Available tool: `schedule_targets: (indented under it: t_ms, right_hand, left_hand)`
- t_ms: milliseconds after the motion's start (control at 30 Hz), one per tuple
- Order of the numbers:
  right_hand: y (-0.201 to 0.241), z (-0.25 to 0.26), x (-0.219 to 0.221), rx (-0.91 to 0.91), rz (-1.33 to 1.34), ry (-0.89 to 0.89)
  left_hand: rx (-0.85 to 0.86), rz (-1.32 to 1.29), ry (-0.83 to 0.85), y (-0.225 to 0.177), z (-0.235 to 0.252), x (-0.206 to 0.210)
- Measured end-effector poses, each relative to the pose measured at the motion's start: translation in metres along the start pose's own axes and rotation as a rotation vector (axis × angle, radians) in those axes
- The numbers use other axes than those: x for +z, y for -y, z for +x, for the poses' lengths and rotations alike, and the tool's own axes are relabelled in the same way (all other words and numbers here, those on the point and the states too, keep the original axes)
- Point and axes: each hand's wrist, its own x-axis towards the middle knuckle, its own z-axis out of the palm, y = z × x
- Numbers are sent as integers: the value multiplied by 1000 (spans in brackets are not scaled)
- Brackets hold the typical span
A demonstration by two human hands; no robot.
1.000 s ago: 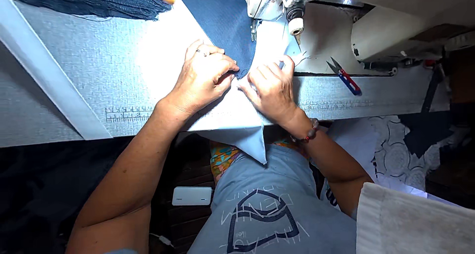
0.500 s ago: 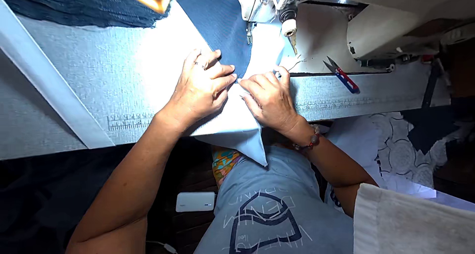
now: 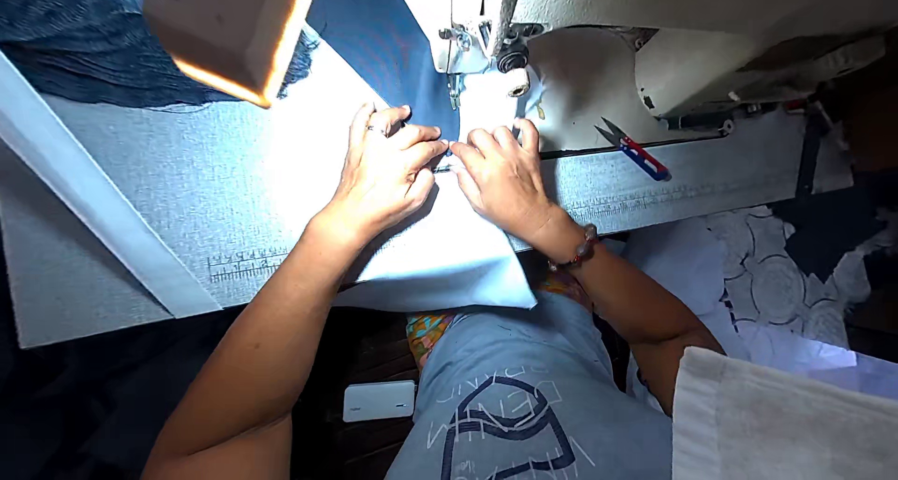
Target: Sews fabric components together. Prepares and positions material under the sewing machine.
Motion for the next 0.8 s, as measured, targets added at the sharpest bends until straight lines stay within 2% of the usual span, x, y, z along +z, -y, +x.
schedule_targets:
  t_ms: [233,400,500,600,700,800]
  right_hand:
    - [-32,26,-5,25,126,138]
    - [-48,33,-22,2,215,343]
    - [-50,25,-28,-38,211,317]
    - [-42,7,-55,-151,190,273]
    - [-54,-10,-48,-341,253,265]
    - [-63,-16,-38,-379,263,276]
  left_hand:
    - [-219,29,25,-7,26,7]
    - [-295,27,4,-6,39,11]
    - [-312,29,-20,-4,46,13]
    - [-338,16,-32,-4,51,12]
    - [-416,-18,66,-28,44,-2]
    - [-323,28,52,-80,11,-1]
